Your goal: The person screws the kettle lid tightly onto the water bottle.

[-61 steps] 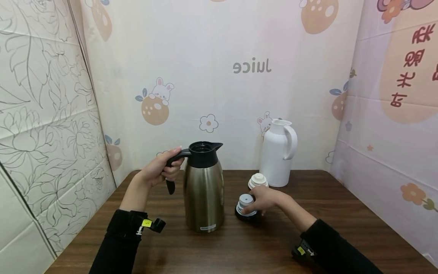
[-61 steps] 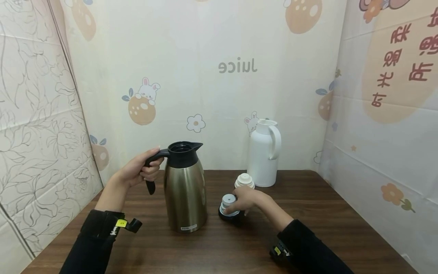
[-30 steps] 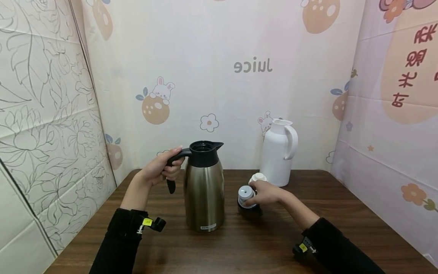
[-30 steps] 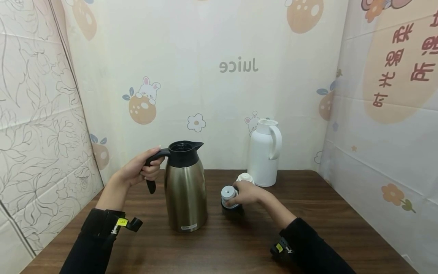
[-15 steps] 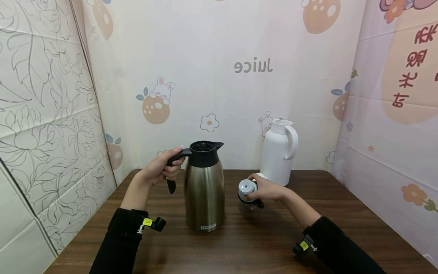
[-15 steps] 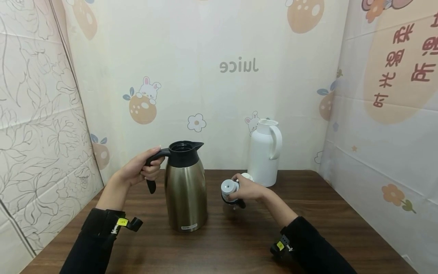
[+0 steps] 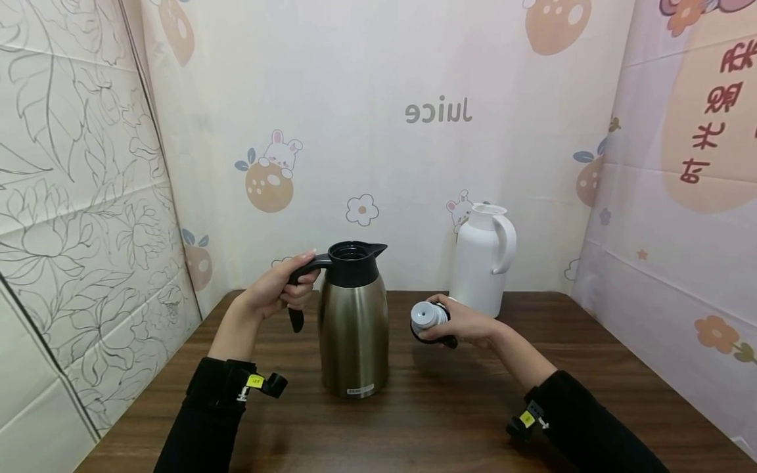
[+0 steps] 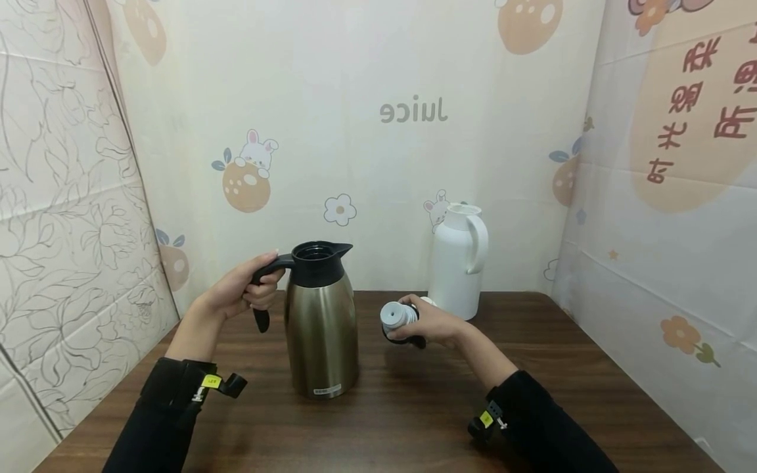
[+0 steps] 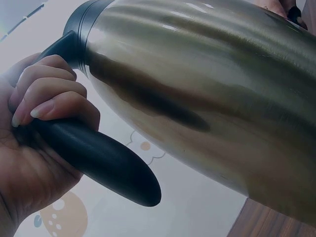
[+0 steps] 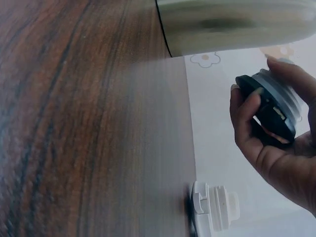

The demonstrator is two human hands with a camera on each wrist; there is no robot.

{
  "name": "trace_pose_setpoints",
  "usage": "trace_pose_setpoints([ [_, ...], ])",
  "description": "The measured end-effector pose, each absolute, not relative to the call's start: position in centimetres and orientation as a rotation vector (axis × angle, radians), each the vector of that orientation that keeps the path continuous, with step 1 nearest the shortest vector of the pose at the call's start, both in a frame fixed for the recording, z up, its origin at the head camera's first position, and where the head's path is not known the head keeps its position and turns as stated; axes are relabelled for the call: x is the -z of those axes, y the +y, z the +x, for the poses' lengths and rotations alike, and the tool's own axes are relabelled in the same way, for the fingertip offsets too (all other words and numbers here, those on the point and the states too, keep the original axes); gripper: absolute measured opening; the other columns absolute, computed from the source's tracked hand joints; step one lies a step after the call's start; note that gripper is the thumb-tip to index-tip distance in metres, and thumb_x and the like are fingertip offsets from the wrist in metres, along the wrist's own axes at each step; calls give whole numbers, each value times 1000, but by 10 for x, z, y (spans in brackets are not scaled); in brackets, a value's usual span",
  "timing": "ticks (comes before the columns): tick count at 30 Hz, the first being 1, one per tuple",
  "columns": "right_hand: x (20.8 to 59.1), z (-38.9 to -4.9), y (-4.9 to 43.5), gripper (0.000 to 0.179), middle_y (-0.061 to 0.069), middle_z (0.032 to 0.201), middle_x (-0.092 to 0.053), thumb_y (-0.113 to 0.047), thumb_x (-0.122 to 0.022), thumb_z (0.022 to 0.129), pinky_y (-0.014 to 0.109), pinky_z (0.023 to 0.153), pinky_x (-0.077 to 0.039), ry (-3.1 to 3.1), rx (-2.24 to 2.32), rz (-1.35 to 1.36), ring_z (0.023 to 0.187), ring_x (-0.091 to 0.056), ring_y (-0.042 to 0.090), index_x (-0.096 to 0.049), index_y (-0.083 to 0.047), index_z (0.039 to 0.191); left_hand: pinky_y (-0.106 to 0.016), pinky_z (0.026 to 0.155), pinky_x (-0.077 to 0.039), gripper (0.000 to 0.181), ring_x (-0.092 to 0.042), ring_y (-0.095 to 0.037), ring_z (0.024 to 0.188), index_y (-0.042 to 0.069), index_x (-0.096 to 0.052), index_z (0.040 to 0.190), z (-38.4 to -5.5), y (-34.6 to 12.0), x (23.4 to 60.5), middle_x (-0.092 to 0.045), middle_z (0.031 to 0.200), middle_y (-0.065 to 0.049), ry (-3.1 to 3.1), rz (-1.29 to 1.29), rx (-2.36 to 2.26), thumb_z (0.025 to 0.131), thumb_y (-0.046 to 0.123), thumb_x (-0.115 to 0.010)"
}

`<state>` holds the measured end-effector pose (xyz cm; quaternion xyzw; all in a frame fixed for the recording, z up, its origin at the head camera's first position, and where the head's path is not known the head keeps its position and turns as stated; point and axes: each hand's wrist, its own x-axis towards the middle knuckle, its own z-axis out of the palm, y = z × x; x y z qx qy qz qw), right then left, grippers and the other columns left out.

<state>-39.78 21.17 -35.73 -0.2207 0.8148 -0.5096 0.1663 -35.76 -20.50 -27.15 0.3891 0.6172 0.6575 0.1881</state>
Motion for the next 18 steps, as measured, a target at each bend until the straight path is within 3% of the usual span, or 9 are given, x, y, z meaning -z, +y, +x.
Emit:
trace_pose_setpoints([
  [6,358,-401,217,74,22,144,-43,-13,-85,90,48,87,-58,2134,1596,-604,120,-57,36,-38,-12,148,-33,50,-14,49,-24,-11,45,16,-42,80,-356,-205,272,-35,55,12,1736,1085,-1851,118,41,-25],
  [11,359,-403,219,74,27,143,-49,3,-78,92,53,95,-58,1894,1741,-628,124,-65,45,-33,-10,149,-32,50,-14,49,-25,-10,45,16,-42,80,-356,-204,272,-36,55,13,1746,1076,-1856,118,42,-26],
  [18,356,-405,220,65,27,144,-56,7,-69,95,45,93,-59,1771,1834,-680,130,-64,42,-38,-5,150,-34,51,-13,49,-24,-11,45,16,-41,80,-356,-204,271,-36,55,13,1754,1082,-1854,118,43,-26],
])
